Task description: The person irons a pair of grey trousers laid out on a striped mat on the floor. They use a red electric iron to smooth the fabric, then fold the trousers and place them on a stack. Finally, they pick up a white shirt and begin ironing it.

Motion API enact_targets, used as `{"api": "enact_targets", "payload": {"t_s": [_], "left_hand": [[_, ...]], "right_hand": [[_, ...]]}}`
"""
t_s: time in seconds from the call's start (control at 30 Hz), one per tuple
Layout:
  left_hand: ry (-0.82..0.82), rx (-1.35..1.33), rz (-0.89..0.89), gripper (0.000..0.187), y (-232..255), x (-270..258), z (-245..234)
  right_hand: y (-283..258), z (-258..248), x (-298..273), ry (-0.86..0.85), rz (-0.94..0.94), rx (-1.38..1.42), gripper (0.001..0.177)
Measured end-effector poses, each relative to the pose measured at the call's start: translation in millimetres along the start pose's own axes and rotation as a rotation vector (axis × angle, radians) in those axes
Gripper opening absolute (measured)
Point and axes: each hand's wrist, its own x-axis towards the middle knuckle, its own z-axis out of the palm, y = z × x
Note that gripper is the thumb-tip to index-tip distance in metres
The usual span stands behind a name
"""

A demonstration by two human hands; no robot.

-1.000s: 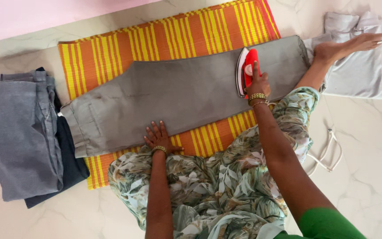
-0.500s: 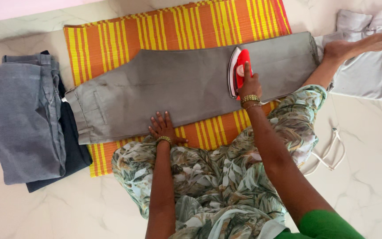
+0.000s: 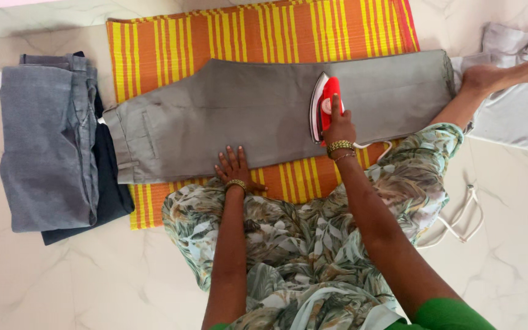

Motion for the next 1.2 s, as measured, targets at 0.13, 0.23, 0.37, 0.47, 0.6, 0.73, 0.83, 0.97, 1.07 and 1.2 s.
{"api": "enact_targets", "payload": {"t_s": [0.13, 0.23, 0.37, 0.47, 0.6, 0.73, 0.83, 0.97, 1.07, 1.2], "left_hand": [[0.008, 0.028, -0.014, 0.168, 3.1, 0.4, -0.1], [0.032, 0.030, -0.003, 0.167, 1.3, -2.3, 1.3], [0.005, 0.020, -0.008, 0.167, 1.7, -3.9, -3.2], [-0.007, 0.036, -0.012, 0.166, 3.5, -5.0, -7.0], [0.003, 0.028, -0.004, 0.164, 2.7, -9.6, -6.5], [0.031, 0.014, 0.023, 0.164, 0.9, -5.6, -3.8], [0.036, 0.009, 0.024, 0.162, -0.2, -4.2, -1.7], [0.029, 0.019, -0.001, 0.161, 2.9, -6.9, -5.2], [0.053, -0.002, 0.012, 0.160, 4.6, -11.1, -8.4], [0.053, 0.005, 0.014, 0.153, 4.6, -7.2, -1.2]], "right_hand": [[-8.7, -1.4, 25.3, -0.010, 0.024, -0.023, 0.118], [-16.2, -3.8, 25.8, -0.024, 0.037, -0.066, 0.115], [-19.8, 0.5, -9.2, 0.001, -0.032, -0.008, 0.119], [-25.6, 3.9, -18.3, -0.037, -0.023, -0.028, 0.119], [-30.4, 6.5, -1.4, -0.028, -0.061, -0.002, 0.120], [-39.5, 4.0, 24.8, -0.035, -0.076, 0.010, 0.118], [-43.5, 7.4, 13.9, -0.031, -0.076, 0.015, 0.108], [-52.6, 19.1, -26.6, -0.027, -0.098, 0.007, 0.110], [-58.0, 22.4, -35.2, -0.037, -0.100, 0.001, 0.110], [-61.0, 24.8, -7.9, -0.050, -0.121, 0.002, 0.107]]}}
